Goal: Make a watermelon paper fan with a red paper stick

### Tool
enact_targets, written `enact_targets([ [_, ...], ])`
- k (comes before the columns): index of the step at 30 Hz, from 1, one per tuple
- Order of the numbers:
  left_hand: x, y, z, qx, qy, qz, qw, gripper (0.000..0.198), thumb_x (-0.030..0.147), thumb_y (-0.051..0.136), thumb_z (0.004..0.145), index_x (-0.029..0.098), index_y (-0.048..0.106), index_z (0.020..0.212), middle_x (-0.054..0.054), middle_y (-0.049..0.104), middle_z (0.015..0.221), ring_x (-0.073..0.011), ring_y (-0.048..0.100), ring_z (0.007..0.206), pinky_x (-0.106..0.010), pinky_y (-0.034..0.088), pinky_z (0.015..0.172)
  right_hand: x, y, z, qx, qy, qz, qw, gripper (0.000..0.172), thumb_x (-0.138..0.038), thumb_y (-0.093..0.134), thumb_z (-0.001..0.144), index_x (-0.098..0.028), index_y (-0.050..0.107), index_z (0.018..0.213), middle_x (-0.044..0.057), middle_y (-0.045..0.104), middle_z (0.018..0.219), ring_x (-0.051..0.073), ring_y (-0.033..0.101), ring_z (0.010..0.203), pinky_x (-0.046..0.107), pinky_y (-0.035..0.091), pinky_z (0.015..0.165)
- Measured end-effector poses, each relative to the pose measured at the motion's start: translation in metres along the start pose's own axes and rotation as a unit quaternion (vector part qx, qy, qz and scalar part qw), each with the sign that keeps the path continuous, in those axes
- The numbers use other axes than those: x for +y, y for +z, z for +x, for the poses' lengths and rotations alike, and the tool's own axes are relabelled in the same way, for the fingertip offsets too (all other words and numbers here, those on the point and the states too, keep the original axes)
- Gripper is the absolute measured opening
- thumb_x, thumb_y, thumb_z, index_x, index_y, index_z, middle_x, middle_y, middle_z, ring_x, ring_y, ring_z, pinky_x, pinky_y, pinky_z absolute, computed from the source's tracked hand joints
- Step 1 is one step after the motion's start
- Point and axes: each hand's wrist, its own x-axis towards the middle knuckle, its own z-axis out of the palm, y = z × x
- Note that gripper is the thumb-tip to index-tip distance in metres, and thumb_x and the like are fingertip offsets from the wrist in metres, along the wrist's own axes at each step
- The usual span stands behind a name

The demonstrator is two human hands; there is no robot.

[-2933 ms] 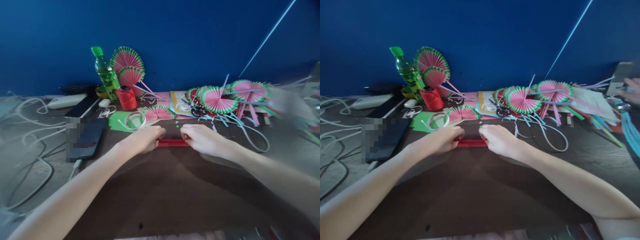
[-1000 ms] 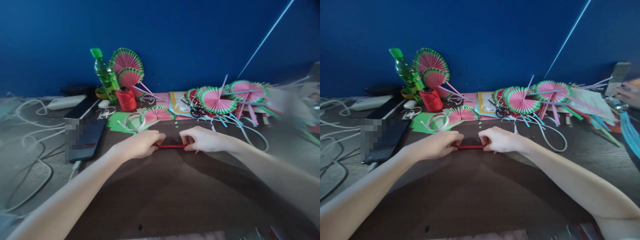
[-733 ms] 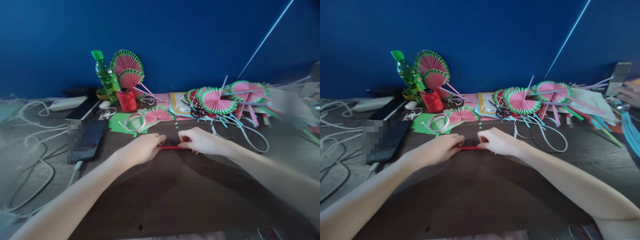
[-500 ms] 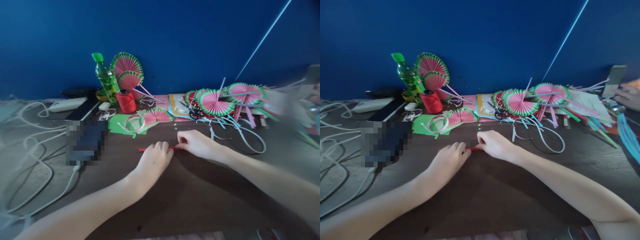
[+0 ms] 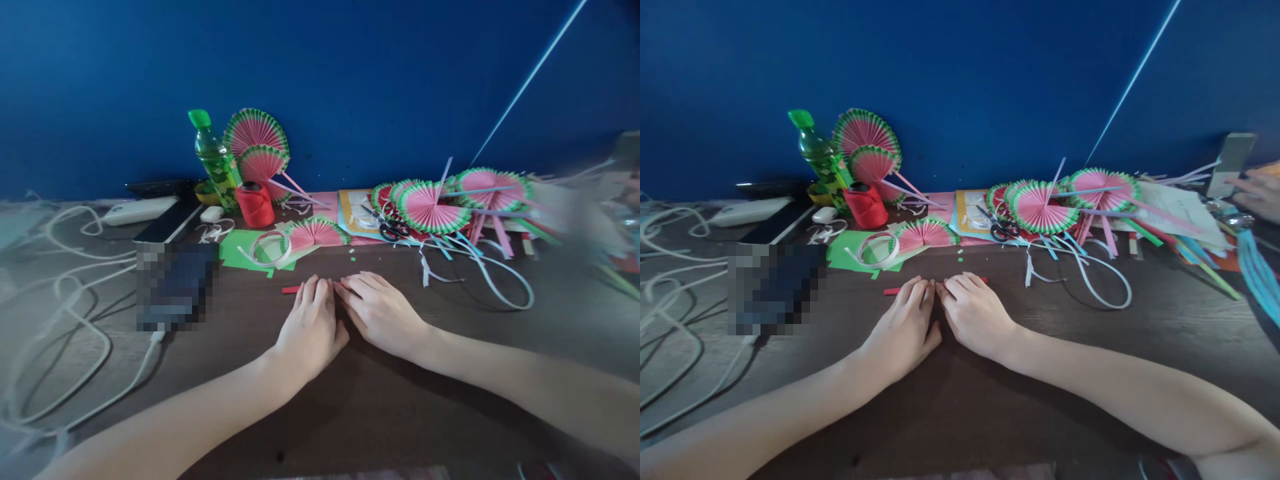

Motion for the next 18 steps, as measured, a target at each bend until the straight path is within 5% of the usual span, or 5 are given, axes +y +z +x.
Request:
enact_targets([
  [12, -0.010, -0.003, -0.009, -0.018, -0.034, -0.065, 0.997, 0.053, 0.032, 0.044, 0.083, 0.002, 0.044, 0.127, -0.023, 0.045, 0.129, -0.0396, 0.026, 0.131, -0.053, 0.034, 0.101, 0.001, -0.003, 0.003, -0.044, 0.030, -0.024, 0.998, 0.030, -0.018, 0.039, 0.088, -0.015, 0.060, 0.110, 0.008, 0.065, 0.098, 0.017, 0.058, 0.085, 0.023, 0.048, 0.054],
  [18, -0.020, -0.006, -0.014, -0.036, -0.044, -0.058, 0.997, 0.054, 0.031, 0.043, 0.085, 0.006, 0.039, 0.132, -0.025, 0.033, 0.140, -0.0379, 0.023, 0.132, -0.048, 0.037, 0.100, 0.010, -0.006, -0.003, -0.068, 0.052, 0.001, 0.996, 0.041, -0.011, 0.036, 0.085, -0.014, 0.052, 0.122, 0.008, 0.063, 0.105, 0.019, 0.058, 0.093, 0.025, 0.054, 0.060],
])
